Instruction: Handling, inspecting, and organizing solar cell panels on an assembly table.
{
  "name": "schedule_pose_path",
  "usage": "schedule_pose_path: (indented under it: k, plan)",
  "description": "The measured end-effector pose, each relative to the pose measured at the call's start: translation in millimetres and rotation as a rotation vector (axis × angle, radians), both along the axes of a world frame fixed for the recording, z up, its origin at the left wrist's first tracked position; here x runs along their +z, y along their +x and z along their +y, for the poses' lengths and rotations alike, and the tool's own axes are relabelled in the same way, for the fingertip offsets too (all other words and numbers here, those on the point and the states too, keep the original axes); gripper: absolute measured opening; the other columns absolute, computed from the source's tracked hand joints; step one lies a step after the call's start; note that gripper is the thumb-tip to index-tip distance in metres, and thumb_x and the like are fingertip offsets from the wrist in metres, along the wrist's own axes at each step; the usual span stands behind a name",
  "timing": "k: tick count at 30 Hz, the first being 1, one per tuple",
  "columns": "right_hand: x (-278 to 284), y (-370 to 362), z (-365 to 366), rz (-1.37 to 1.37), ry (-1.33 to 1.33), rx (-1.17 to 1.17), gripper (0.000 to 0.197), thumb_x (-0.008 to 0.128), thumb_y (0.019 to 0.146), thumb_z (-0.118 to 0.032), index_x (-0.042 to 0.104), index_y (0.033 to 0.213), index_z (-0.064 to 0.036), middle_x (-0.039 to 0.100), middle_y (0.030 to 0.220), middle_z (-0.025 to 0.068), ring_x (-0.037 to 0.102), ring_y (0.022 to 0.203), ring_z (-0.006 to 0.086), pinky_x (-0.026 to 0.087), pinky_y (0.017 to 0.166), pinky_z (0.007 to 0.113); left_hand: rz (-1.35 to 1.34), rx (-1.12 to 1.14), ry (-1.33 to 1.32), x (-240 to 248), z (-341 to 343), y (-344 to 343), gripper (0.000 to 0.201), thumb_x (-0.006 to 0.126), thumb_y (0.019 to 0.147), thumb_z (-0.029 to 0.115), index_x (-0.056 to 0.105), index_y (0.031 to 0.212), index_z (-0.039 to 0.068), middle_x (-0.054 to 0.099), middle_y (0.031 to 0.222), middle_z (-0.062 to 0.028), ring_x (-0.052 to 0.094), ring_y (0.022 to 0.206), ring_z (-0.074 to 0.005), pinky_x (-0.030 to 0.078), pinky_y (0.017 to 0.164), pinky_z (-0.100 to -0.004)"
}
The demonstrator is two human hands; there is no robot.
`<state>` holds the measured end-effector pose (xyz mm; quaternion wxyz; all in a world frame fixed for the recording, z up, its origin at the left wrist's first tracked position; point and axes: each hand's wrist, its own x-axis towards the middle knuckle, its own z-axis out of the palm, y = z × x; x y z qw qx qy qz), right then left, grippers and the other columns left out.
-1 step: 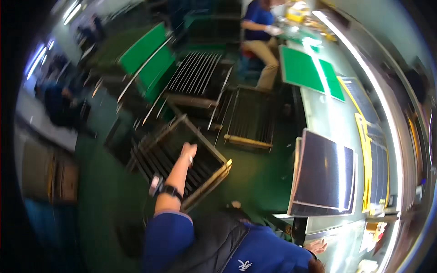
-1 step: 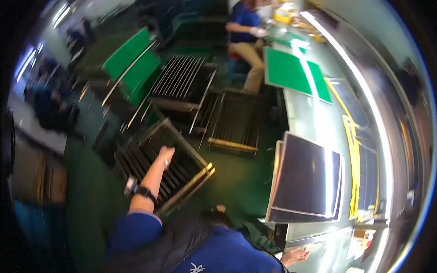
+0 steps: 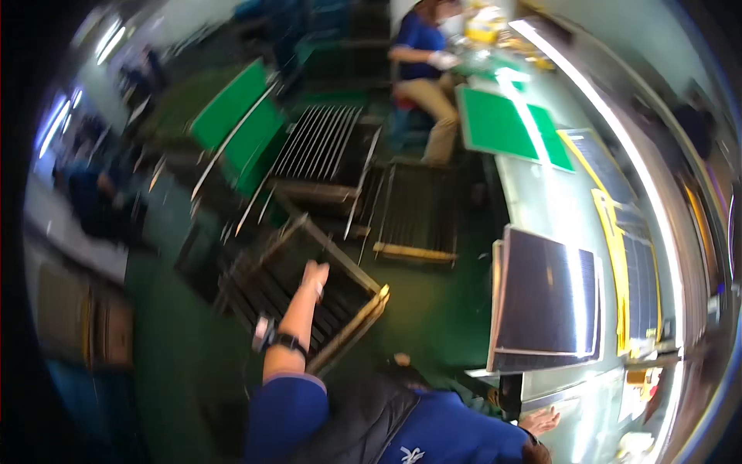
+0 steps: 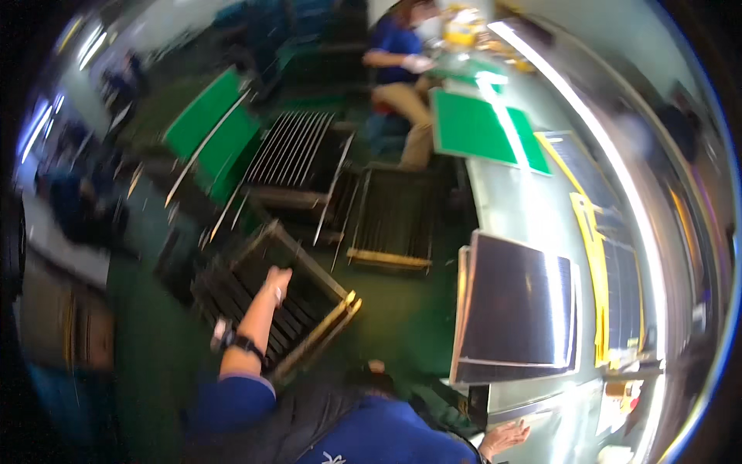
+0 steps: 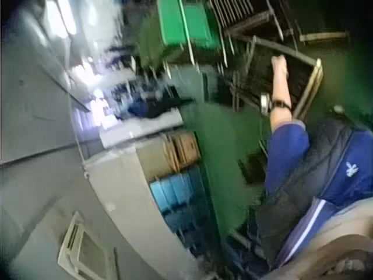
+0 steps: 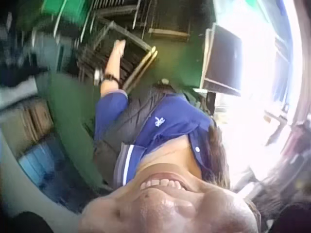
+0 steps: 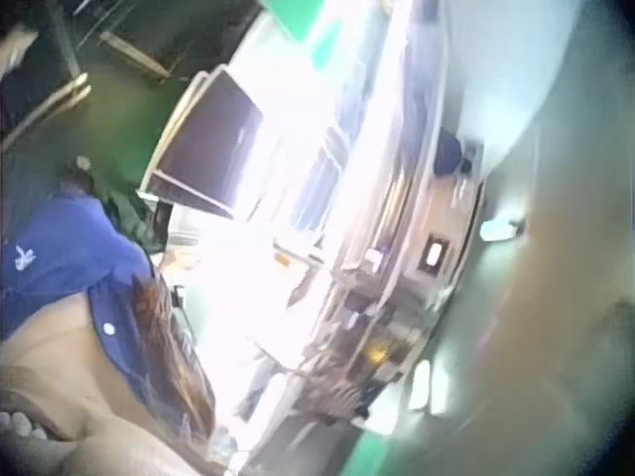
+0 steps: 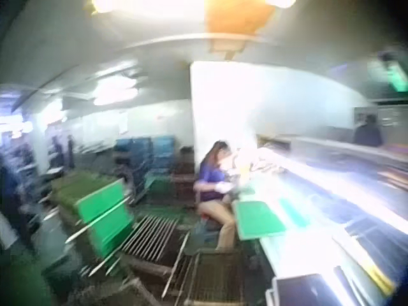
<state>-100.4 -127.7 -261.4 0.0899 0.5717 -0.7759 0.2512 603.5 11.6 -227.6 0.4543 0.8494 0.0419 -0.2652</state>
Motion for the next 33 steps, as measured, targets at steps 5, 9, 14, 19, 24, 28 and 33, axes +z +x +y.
schedule_pose_path:
  k: [5, 9, 14, 19, 24, 28, 33]
  plan:
    - [27.8, 24.3, 4.3, 0.089, -0.018, 0.031, 0.032, 0.043, 0.089, -0.009, 0.046, 0.119, 0.0007, 0.036, 0.129, 0.0233, 0.035, 0.124, 0.0381, 0.027, 0.105, 0.046, 0.028, 0.233, 0.096, 1.2, -16.0, 5.7, 0.03, 0.053, 0.077, 0.0, 0.05, 0.106, 0.0, 0.057, 0.092, -0.0207, 0.054, 0.048, -0.027, 0.039, 0.033, -0.0368]
    - [42.1, 35.2, 7.2, 0.016, 0.054, -0.02, 0.03, 0.045, 0.088, -0.009, 0.048, 0.117, -0.0009, 0.04, 0.127, 0.0214, 0.035, 0.123, 0.0387, 0.028, 0.105, 0.047, 0.099, 0.128, 0.287, -5.6, -20.8, 10.7, 0.042, 0.054, 0.073, -0.008, 0.044, 0.113, -0.007, 0.051, 0.112, -0.0245, 0.062, 0.072, -0.0369, 0.053, 0.048, -0.0444]
    - [50.3, 39.1, 5.8, 0.01, 0.067, -0.028, 0.031, 0.047, 0.087, -0.008, 0.048, 0.117, -0.0026, 0.043, 0.125, 0.0206, 0.036, 0.123, 0.0386, 0.027, 0.107, 0.048, -0.163, 0.132, -0.049, 59.8, -2.4, 0.8, 0.026, 0.054, 0.061, -0.014, 0.05, 0.086, -0.007, 0.056, 0.087, -0.0215, 0.062, 0.065, -0.0356, 0.056, 0.052, -0.0505]
    - [43.7, 36.7, 3.6, 0.005, -0.107, 0.084, 0.036, 0.053, 0.081, -0.006, 0.053, 0.117, -0.0025, 0.051, 0.117, 0.0188, 0.042, 0.115, 0.0362, 0.032, 0.102, 0.045, -0.652, -0.219, -0.243, 287.6, 57.1, -14.0, 0.007, 0.06, 0.062, 0.003, 0.054, 0.063, 0.007, 0.051, 0.061, -0.0007, 0.051, 0.057, -0.0119, 0.041, 0.051, -0.0276]
    - [41.0, 31.7, 6.0, -0.189, -0.179, 0.084, 0.037, 0.055, 0.08, -0.008, 0.05, 0.117, -0.0038, 0.052, 0.116, 0.0152, 0.045, 0.116, 0.0314, 0.029, 0.105, 0.046, -0.556, -0.27, -0.796, 360.5, 32.0, -95.0, 0.023, 0.06, 0.082, 0.011, 0.056, 0.103, 0.003, 0.06, 0.089, -0.0049, 0.059, 0.074, -0.0129, 0.049, 0.067, -0.026]
    - [87.4, 43.9, 45.6, -0.623, -0.255, 0.22, 0.037, 0.058, 0.079, 0.0, 0.053, 0.115, -0.0034, 0.054, 0.113, 0.0156, 0.048, 0.112, 0.0296, 0.036, 0.1, 0.042, -0.303, -0.526, -0.839, 296.4, -83.9, -197.8, 0.017, 0.06, 0.084, 0.008, 0.063, 0.098, -0.002, 0.064, 0.097, -0.0098, 0.061, 0.086, -0.0169, 0.051, 0.08, -0.0277]
    - [164.6, 60.3, 99.3, -1.967, -0.2, 0.634, 0.059, 0.066, 0.083, -0.011, 0.038, 0.135, -0.011, 0.053, 0.116, 0.0079, 0.046, 0.119, 0.0253, 0.033, 0.105, 0.041, 0.687, -1.067, -1.106, 174.6, -132.3, -449.6, 0.009, 0.062, 0.086, 0.005, 0.065, 0.082, -0.003, 0.064, 0.089, -0.0128, 0.062, 0.077, -0.0199, 0.054, 0.075, -0.037]
